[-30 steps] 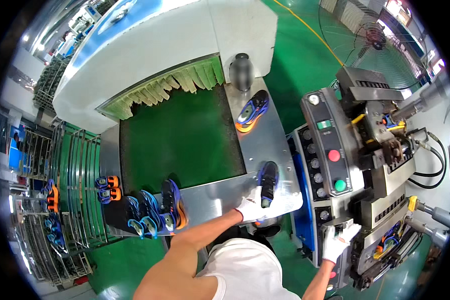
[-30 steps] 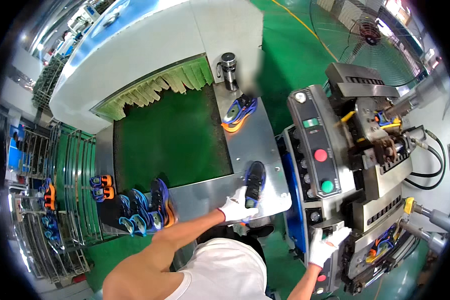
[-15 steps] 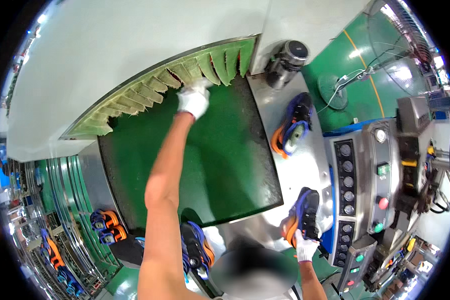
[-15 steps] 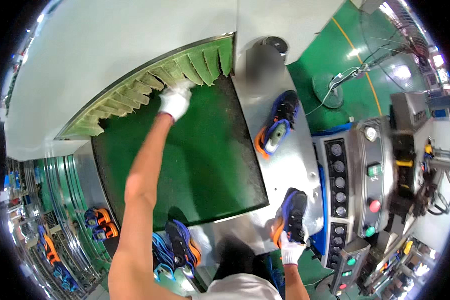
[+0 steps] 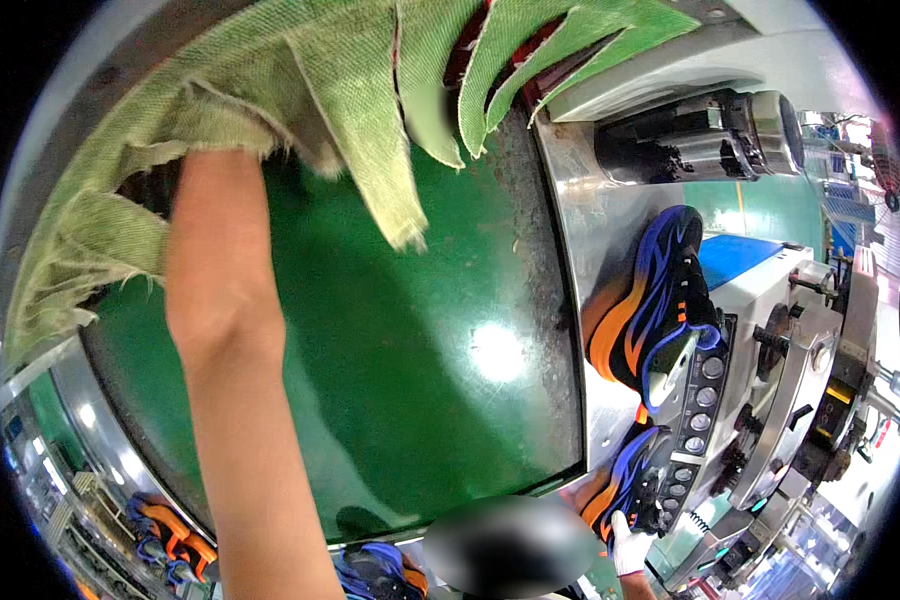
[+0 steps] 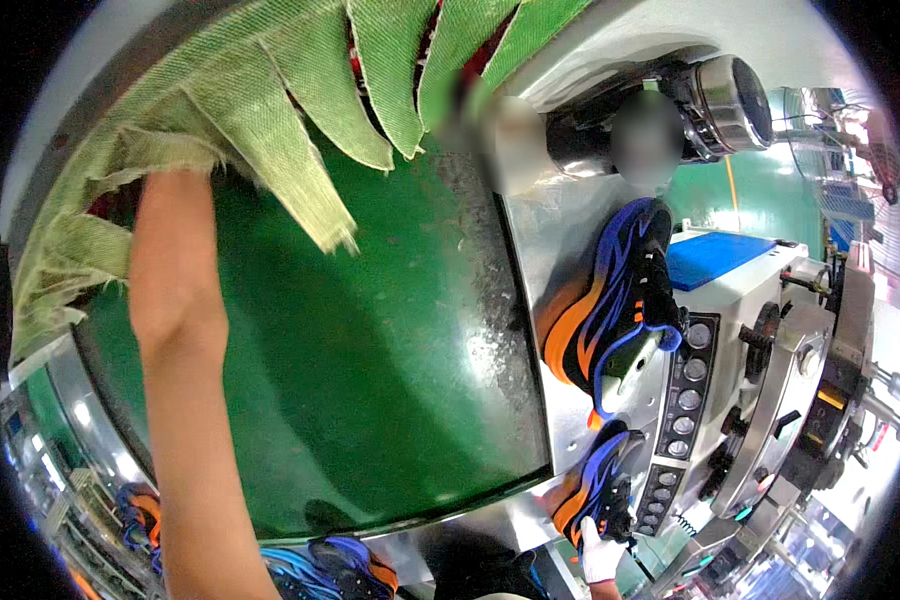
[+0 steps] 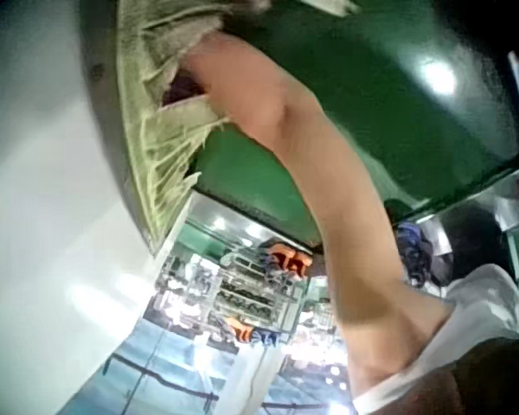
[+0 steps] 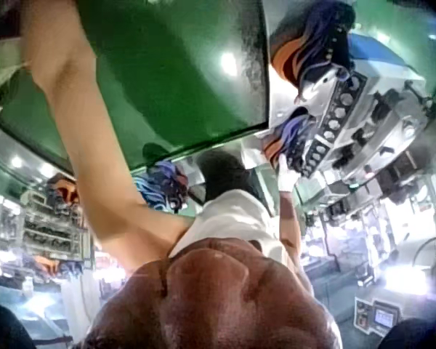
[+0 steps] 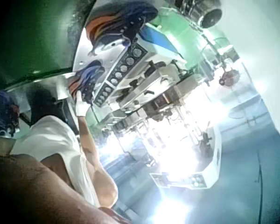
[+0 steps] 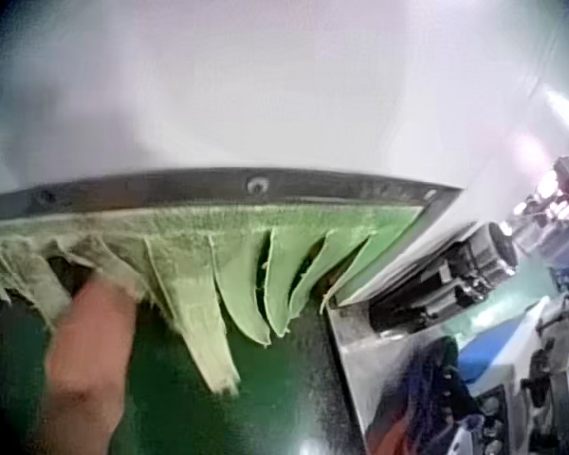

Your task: The person places a shoe into a pressing machine, activates the press, and then moves the pressed shoe to a conveyor belt. The person repeats this process with several shoes from a nearby rack.

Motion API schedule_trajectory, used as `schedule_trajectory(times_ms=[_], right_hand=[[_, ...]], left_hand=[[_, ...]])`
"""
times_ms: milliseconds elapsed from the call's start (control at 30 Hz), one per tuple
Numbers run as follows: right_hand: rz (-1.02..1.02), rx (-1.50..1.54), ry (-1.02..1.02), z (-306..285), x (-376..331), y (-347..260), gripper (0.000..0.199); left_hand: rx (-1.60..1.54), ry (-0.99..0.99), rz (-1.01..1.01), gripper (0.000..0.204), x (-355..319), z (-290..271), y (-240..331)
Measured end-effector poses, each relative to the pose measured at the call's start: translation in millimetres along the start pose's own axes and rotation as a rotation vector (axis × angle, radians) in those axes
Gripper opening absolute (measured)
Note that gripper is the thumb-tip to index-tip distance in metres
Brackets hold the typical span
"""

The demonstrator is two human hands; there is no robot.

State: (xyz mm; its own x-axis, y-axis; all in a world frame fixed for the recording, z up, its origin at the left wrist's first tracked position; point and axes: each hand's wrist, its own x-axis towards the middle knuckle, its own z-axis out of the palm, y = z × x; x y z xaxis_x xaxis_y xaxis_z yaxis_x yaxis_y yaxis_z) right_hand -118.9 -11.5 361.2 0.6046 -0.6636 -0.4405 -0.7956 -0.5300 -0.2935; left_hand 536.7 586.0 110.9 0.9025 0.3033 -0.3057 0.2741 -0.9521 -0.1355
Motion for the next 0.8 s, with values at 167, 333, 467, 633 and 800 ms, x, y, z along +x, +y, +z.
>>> schedule_trajectory(times_ms=[167,333,467,633,800], right_hand=[[0.051,0.108,0.037,5.2,-5.2,-24.4,0.058],[0.058,0.025,0.062,1.0,-6.3,-25.3,0.052],[-0.079,0.219,0.025,0.8,0.0,1.5,0.053],[-0.170,0.094,0.098,-9.7,-9.3,-12.6,0.041],[-0.218,0.047,-0.065,-7.7,3.1,15.7,0.047]], left_hand=[[0.009,-0.005,0.018,0.060,0.0,15.0,12.1],[0.034,0.016,0.049,0.065,-34.5,-13.5,15.6],[0.166,0.309,0.179,0.069,-114.3,-36.3,9.9],[-0.784,0.236,0.175,0.068,-342.3,-102.5,58.0],[-0.934,0.141,0.252,0.054,-496.8,-67.6,39.2]])
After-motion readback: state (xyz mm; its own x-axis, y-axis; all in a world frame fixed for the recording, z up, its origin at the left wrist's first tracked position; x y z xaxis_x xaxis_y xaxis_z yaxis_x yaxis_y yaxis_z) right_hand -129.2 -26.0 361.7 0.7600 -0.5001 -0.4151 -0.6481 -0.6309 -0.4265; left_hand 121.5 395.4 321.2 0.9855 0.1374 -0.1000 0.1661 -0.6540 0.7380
